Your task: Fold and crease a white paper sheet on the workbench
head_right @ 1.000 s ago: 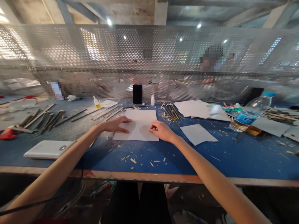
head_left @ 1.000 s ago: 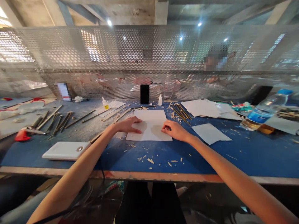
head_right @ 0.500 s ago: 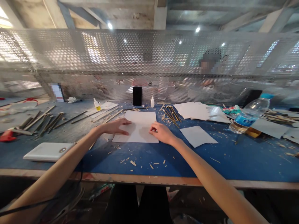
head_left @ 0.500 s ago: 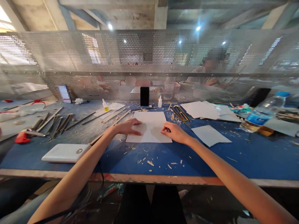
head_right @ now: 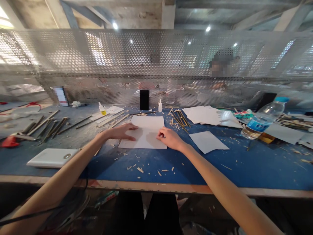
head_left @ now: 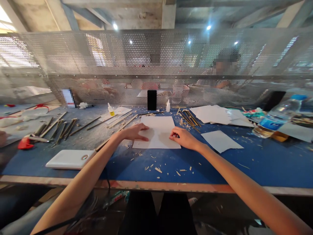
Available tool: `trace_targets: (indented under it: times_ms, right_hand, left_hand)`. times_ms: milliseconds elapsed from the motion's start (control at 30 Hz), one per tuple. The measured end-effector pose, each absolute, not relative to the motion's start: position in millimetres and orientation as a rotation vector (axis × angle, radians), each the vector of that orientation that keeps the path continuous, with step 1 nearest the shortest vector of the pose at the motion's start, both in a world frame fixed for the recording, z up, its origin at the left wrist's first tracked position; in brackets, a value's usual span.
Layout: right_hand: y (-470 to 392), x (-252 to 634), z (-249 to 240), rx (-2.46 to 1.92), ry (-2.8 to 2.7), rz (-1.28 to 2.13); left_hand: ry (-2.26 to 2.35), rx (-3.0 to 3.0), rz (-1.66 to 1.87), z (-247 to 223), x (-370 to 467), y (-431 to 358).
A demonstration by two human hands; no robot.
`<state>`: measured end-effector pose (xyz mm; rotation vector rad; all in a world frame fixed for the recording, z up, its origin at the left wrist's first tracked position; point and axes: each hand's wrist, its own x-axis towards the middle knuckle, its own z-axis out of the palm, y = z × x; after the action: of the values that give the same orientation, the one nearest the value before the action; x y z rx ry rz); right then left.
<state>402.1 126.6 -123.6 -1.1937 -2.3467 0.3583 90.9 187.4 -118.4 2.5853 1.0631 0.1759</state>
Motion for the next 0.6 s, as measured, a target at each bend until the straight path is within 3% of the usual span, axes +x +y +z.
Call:
trace_targets:
  times_ms: [600]
  right_hand:
    - [122.9,402.6,-119.2,-1.21,-2.363,0.364]
  left_hand:
    - [1.072,2.554,0.232,-128.0,87.4,192.1]
